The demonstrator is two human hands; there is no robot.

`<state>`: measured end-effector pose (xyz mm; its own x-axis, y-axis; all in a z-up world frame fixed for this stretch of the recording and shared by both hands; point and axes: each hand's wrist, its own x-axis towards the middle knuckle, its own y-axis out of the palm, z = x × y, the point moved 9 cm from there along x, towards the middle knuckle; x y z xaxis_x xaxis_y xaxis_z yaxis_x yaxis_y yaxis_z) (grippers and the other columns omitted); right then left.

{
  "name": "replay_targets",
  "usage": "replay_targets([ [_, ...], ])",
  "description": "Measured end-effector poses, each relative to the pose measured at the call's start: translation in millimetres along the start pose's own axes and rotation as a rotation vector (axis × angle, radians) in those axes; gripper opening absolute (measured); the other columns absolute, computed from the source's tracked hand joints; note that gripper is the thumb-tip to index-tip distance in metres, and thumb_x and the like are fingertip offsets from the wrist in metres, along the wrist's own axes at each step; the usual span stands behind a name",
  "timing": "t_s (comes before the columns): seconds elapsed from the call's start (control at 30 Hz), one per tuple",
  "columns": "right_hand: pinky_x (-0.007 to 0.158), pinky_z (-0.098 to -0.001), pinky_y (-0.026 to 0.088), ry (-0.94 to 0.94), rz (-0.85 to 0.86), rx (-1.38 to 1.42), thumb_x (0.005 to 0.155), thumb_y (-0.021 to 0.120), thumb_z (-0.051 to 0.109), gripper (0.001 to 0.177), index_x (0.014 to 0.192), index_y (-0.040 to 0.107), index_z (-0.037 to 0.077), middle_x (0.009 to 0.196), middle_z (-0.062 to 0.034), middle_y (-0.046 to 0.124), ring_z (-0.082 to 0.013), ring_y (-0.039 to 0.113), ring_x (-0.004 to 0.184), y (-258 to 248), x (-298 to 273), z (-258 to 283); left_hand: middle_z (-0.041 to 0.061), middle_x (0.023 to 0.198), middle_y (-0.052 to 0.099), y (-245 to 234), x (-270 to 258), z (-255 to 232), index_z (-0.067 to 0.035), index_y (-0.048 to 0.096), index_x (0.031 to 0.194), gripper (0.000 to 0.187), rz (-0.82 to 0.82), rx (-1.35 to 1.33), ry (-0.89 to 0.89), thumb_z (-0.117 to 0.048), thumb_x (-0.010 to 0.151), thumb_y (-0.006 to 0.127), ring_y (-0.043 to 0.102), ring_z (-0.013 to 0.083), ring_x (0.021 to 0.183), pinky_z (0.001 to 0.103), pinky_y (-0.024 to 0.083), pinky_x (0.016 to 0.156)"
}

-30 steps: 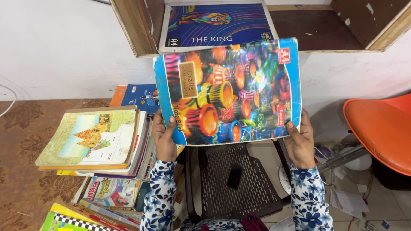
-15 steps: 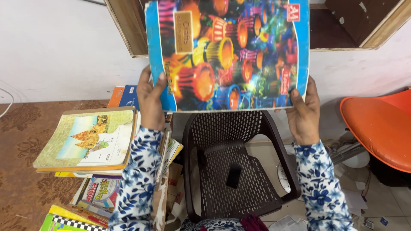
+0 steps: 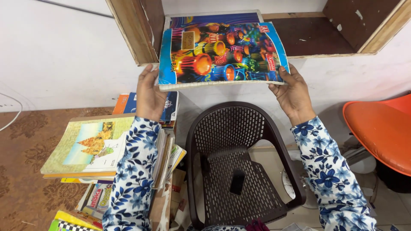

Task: The person picks up books and notebooks from a table and places them one by one onto a wall-mounted shelf. The person handles items individually, aligning them on the shelf as they are placed.

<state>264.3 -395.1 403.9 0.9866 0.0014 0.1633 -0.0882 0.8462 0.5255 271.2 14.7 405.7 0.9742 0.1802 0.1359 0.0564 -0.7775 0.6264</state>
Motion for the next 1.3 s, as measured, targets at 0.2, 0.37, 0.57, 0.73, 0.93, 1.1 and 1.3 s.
replay_targets([
  [0.2,0.076,-0.0257,0.060,-0.016,-0.005,0.028,0.109,0.056,0.016,0.030,0.134,0.051,0.001,0.112,-0.0084,0.068,-0.0128,0.069,0.092,-1,6,-2,0.018,0.147,0.050,85,-58,-59,-0.006,0.054,0.138,0.048,0.154,0.999,0.624,-0.022,0.097,0.074,0.042,0.0351,0.145,0.049,0.032,0.122],
  [0.37,0.080,-0.0302,0.061,-0.004,0.049,-0.133,0.106,0.057,0.017,0.043,0.143,0.041,0.004,0.121,-0.0094,0.065,-0.0145,0.068,0.101,6,2,5,0.016,0.143,0.052,163,-94,-46,-0.006,0.056,0.141,0.075,0.365,1.660,0.874,-0.032,0.077,0.087,0.044,0.0363,0.139,0.063,0.026,0.117],
  [0.57,0.089,-0.0364,0.060,-0.067,0.024,-0.449,0.100,0.061,0.018,0.060,0.152,0.033,0.005,0.134,-0.0128,0.060,-0.0203,0.065,0.115,8,-4,25,0.017,0.144,0.057,166,-74,-1,-0.013,0.059,0.138,0.073,0.313,2.094,0.799,-0.030,0.073,0.085,0.048,0.0365,0.137,0.059,0.030,0.114],
  [0.73,0.101,-0.0436,0.052,-0.714,-0.022,-1.124,0.105,0.066,0.017,0.059,0.153,0.039,-0.002,0.147,-0.0234,0.053,-0.0313,0.056,0.133,50,-46,90,0.023,0.141,0.058,153,-61,5,-0.011,0.057,0.140,0.068,0.363,2.028,0.861,-0.038,0.081,0.077,0.052,0.0396,0.134,0.059,0.033,0.111],
  [0.93,0.107,-0.0492,0.042,-1.034,0.152,-1.695,0.088,0.079,0.028,0.043,0.124,0.069,0.007,0.127,-0.0098,0.067,-0.0338,0.058,0.124,125,-69,69,0.024,0.140,0.059,150,-61,9,-0.009,0.057,0.141,0.066,0.374,2.027,0.898,-0.044,0.087,0.072,0.054,0.0406,0.132,0.059,0.036,0.110],
  [1.1,0.107,-0.0466,0.045,-1.001,0.247,-1.700,0.091,0.076,0.033,0.045,0.128,0.069,0.008,0.135,-0.0103,0.065,-0.0296,0.059,0.123,140,-54,47,0.027,0.141,0.058,145,-54,7,-0.007,0.059,0.140,0.067,0.434,1.944,0.893,-0.047,0.087,0.072,0.055,0.0437,0.130,0.058,0.040,0.105],
  [1.3,0.106,-0.0464,0.045,-1.051,0.260,-1.729,0.092,0.073,0.036,0.051,0.133,0.067,0.009,0.140,-0.0110,0.064,-0.0295,0.058,0.128,146,-39,38,0.025,0.138,0.060,140,-45,5,-0.007,0.061,0.138,0.064,0.389,1.946,0.941,-0.041,0.086,0.073,0.058,0.0421,0.127,0.058,0.041,0.103],
])
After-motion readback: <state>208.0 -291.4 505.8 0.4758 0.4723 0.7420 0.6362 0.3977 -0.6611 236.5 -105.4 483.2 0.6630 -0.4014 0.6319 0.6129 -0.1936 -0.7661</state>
